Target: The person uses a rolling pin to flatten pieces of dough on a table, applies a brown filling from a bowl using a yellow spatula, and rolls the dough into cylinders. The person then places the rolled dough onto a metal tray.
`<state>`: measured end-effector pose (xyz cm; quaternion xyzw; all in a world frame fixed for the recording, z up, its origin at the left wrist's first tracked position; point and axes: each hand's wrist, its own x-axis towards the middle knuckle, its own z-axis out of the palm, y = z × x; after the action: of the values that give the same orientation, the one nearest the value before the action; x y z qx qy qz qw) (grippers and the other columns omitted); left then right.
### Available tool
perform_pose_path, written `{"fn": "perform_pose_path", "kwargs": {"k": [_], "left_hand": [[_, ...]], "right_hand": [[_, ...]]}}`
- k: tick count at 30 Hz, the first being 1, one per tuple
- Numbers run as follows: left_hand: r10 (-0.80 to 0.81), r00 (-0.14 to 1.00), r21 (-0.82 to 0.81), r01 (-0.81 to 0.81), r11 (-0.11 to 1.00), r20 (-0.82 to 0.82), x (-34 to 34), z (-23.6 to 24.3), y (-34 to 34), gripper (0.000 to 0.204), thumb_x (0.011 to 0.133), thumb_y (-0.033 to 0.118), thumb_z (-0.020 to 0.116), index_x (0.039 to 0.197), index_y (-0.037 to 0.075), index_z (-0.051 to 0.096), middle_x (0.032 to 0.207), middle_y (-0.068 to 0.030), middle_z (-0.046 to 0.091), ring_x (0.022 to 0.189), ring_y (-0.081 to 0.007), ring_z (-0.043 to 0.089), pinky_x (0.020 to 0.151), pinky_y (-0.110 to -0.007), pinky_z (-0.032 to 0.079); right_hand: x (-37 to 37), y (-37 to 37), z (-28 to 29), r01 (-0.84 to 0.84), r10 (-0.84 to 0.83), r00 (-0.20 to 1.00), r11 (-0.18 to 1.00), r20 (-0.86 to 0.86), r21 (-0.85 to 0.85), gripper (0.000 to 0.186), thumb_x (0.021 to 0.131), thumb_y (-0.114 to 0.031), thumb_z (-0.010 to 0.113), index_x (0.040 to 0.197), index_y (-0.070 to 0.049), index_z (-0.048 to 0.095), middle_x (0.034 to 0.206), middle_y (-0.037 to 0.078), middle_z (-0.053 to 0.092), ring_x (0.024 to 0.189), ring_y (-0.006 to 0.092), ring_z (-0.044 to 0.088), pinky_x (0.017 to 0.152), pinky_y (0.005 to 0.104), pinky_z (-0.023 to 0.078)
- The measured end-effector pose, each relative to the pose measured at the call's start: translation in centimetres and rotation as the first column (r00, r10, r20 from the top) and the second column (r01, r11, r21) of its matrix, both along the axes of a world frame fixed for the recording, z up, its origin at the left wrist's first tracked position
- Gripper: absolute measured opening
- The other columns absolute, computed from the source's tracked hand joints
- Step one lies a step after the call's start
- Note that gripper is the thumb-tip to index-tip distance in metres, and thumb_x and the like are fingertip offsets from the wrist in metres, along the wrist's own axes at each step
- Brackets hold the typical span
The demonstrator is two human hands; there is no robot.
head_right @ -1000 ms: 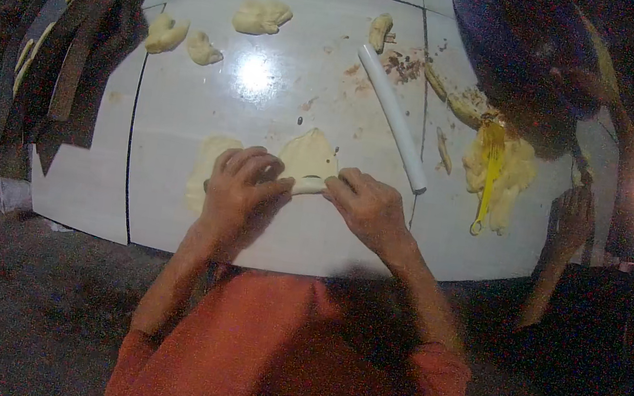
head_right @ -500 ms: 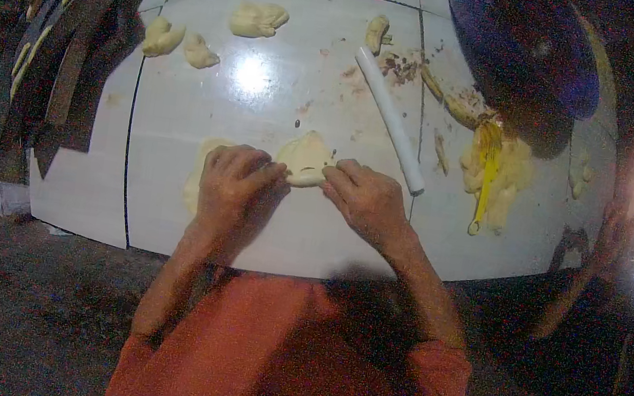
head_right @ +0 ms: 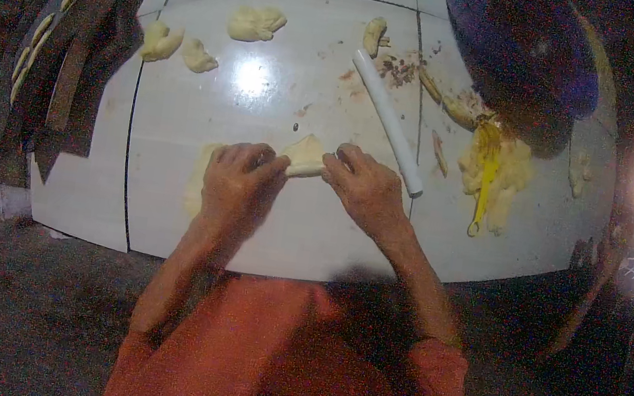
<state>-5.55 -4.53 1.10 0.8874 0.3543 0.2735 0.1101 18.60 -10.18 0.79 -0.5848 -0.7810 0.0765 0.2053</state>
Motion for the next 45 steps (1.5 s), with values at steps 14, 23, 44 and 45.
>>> {"fn": "perform_pose_path", "kwargs": {"k": [14, 23, 44, 45], "left_hand": [[-0.078, 0.997, -0.004, 0.079, 0.997, 0.026, 0.5, 0.8, 0.3, 0.025, 0.084, 0.011, 0.077, 0.109, 0.014, 0.073, 0.102, -0.0042, 0.067, 0.092, -0.0231, 0.065, 0.078, -0.038, 0.047], [0.047, 0.998, -0.032, -0.049, 0.998, -0.049, 1.2, 0.8, 1.3, 0.024, 0.084, 0.014, 0.078, 0.108, 0.012, 0.073, 0.101, -0.0056, 0.069, 0.088, -0.0245, 0.066, 0.076, -0.040, 0.049], [0.015, 0.988, -0.109, -0.032, 0.994, -0.155, 2.1, -0.1, 3.9, 0.027, 0.081, 0.013, 0.077, 0.108, 0.013, 0.075, 0.098, -0.0056, 0.070, 0.089, -0.0270, 0.065, 0.076, -0.042, 0.048], [-0.001, 0.990, -0.106, -0.014, 0.994, -0.144, 1.8, 0.2, 3.3, 0.027, 0.081, 0.013, 0.077, 0.108, 0.013, 0.075, 0.098, -0.0056, 0.070, 0.089, -0.0270, 0.065, 0.076, -0.042, 0.048]], "right_hand": [[0.6, 0.3, 0.2, -0.108, 0.105, 0.993, 0.991, 0.044, 0.083, 0.035, 0.085, -0.023, 0.078, 0.117, -0.012, 0.069, 0.106, 0.007, 0.066, 0.079, 0.0213, 0.066, 0.063, 0.0353, 0.055], [0.5, 1.6, -0.2, -0.025, 0.021, 0.998, 0.997, 0.058, 0.078, 0.037, 0.087, -0.023, 0.076, 0.121, -0.011, 0.068, 0.108, 0.008, 0.065, 0.081, 0.0209, 0.065, 0.063, 0.0341, 0.054], [0.1, 4.0, 0.1, 0.008, -0.012, 0.993, 0.999, -0.120, -0.037, 0.019, 0.090, -0.019, 0.072, 0.102, -0.006, 0.065, 0.091, 0.009, 0.061, 0.081, 0.0300, 0.066, 0.068, 0.0413, 0.054], [0.2, 3.2, 0.9, 0.029, -0.030, 0.990, 1.000, -0.141, -0.006, 0.019, 0.090, -0.019, 0.072, 0.102, -0.007, 0.066, 0.090, 0.009, 0.061, 0.081, 0.0294, 0.066, 0.067, 0.0409, 0.054]]}}
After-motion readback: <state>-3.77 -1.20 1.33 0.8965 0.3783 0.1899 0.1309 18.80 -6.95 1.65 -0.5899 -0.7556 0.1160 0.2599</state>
